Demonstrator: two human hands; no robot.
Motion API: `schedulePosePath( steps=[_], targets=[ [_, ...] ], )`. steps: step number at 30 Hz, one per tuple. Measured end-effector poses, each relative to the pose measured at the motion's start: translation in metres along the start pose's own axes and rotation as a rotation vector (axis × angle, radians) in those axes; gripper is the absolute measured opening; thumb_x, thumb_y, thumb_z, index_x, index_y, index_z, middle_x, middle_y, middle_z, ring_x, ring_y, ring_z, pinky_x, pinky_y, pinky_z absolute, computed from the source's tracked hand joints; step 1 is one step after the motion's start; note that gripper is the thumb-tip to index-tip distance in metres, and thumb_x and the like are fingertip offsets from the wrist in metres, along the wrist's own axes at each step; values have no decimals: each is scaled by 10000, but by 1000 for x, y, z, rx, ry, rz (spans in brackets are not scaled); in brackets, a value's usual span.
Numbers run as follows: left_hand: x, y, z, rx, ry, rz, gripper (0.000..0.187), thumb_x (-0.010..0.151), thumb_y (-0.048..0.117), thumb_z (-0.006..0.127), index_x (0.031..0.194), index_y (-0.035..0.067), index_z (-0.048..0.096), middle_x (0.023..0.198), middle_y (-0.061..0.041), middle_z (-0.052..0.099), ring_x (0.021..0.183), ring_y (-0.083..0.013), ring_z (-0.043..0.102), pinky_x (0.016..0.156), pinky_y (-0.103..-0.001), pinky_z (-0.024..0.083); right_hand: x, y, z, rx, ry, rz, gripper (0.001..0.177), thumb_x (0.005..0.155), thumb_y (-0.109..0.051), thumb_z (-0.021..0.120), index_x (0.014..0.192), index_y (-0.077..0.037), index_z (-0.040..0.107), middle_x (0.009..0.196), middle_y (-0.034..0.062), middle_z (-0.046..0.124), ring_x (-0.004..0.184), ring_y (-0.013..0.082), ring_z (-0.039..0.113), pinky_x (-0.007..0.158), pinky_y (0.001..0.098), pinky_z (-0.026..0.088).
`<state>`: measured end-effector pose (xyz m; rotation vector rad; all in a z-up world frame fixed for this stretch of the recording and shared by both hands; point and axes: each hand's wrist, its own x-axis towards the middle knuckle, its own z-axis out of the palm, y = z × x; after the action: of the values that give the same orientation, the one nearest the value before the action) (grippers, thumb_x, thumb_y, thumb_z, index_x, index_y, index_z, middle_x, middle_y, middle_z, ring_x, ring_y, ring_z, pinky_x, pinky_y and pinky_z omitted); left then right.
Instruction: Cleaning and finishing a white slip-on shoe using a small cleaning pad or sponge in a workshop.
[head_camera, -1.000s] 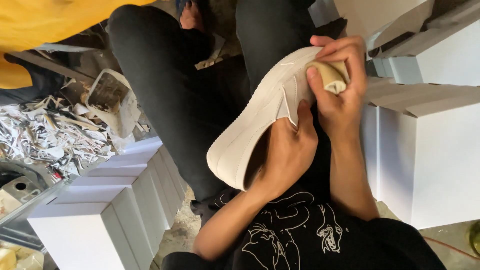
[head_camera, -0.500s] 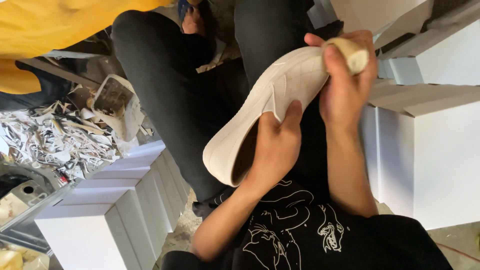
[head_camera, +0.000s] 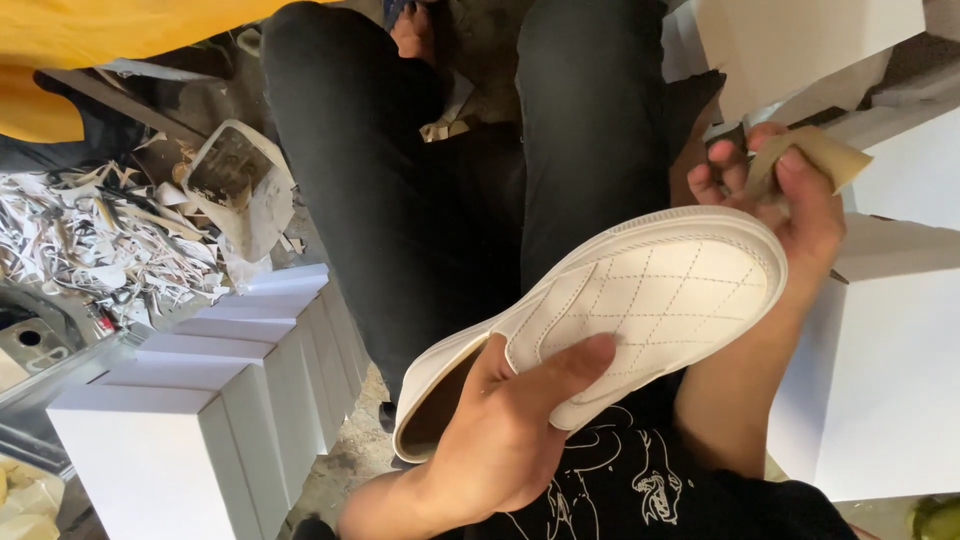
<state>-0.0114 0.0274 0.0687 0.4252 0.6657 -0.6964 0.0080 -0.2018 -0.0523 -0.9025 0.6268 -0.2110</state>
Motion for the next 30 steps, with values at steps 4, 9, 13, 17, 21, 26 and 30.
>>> schedulePosePath(
  steps=[4, 9, 13, 17, 21, 26, 30],
  targets=[
    [-4, 2, -1, 95, 74, -42, 288, 962, -35, 586, 1195, -188, 659, 1100, -222, 737, 918, -217, 686, 762, -243, 510, 5, 4, 0, 42, 32, 83, 234, 906, -167, 652, 1095, -31, 683, 1073, 68, 668, 977, 188, 660, 904, 338, 553],
    [-9, 0, -3, 45, 3, 58, 294, 971, -58, 583, 1240, -168, 630, 1195, -222, 714, 1075, -251, 682, 966, -306, 539, 0, 5, 16, 14, 93, 85, 228, 875, -173, 664, 1051, -34, 708, 994, 68, 679, 936, 178, 650, 885, 321, 545],
    [-12, 3, 2, 50, 45, 15, 421, 930, -25, 601, 1332, -148, 578, 1256, -236, 690, 1163, -293, 662, 1065, -372, 499, 4, 9, 5, 56, 23, 97, 242, 889, -161, 710, 1083, -16, 716, 988, 69, 706, 940, 192, 673, 889, 330, 549],
    [-14, 2, 2, 91, 9, 9, 453, 951, 18, 595, 1377, -129, 549, 1309, -226, 664, 1219, -281, 635, 1109, -379, 472, 9, 11, -6, 59, -53, 132, 257, 914, -170, 706, 1135, -40, 705, 1106, 37, 716, 998, 174, 663, 926, 330, 535],
    [-15, 3, 3, 115, 20, 18, 447, 949, 23, 596, 1369, -125, 562, 1302, -218, 672, 1205, -264, 638, 1094, -361, 475, 4, 8, 10, 45, 116, 143, 251, 874, -149, 690, 1085, -13, 701, 996, 85, 683, 936, 198, 661, 873, 328, 552],
    [-15, 6, 3, 283, 102, -8, 493, 925, 98, 622, 1383, -80, 583, 1259, -171, 707, 1156, -221, 651, 1030, -334, 473, 2, 10, 13, 43, 71, 113, 236, 877, -161, 683, 1062, -15, 695, 959, 85, 679, 929, 194, 663, 857, 320, 547],
    [-8, 1, -8, 312, 67, 28, 327, 979, 66, 599, 1254, -93, 675, 1053, -102, 722, 942, -127, 627, 856, -256, 482, -1, 6, 12, -11, 60, 61, 249, 901, -151, 659, 1119, -32, 666, 1118, 67, 669, 958, 188, 649, 881, 335, 535]
  ],
)
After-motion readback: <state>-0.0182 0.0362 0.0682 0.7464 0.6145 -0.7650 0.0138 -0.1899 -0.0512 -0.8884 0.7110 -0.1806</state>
